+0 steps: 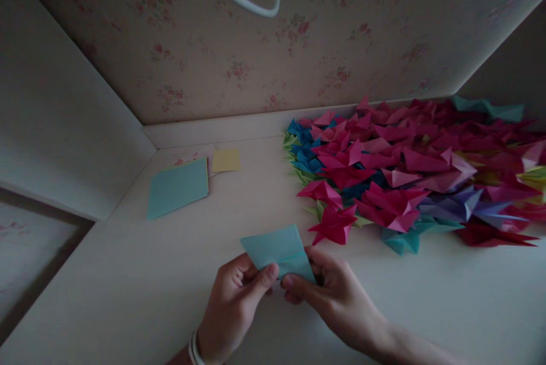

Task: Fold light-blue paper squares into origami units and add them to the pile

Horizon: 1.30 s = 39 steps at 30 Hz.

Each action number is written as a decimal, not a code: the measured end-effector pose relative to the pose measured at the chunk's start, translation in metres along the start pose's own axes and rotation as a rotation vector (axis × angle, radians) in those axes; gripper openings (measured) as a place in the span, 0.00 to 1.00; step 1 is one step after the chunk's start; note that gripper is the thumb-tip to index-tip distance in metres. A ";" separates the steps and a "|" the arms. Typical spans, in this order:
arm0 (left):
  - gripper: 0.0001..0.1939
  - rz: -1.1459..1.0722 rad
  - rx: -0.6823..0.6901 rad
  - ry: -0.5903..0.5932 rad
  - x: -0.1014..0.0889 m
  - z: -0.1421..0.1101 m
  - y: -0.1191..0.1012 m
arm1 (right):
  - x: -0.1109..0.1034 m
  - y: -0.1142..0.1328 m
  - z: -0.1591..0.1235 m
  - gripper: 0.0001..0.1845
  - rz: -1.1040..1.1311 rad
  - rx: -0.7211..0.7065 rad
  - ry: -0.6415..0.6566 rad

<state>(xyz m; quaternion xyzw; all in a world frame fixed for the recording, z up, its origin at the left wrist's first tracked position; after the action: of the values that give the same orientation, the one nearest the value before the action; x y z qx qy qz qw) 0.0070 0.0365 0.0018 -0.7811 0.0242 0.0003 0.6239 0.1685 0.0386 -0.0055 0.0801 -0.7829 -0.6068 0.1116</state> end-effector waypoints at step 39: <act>0.16 -0.113 0.155 -0.058 -0.017 -0.005 0.006 | -0.012 0.015 -0.024 0.11 -0.795 -0.980 -0.207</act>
<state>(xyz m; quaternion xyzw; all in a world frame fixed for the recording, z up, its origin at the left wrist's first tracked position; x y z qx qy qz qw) -0.0103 0.0307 -0.0024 -0.7303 -0.0379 -0.0142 0.6819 0.1868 0.0234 0.0134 0.2452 -0.3318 -0.8940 -0.1746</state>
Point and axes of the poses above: each hand's wrist, its own z-axis towards the middle knuckle, its own x-axis out of the palm, y = z × x, the point moved 4 cm from there along z, towards the middle knuckle, and after that the axes turned 5 degrees about -y, right-handed, at the moved point
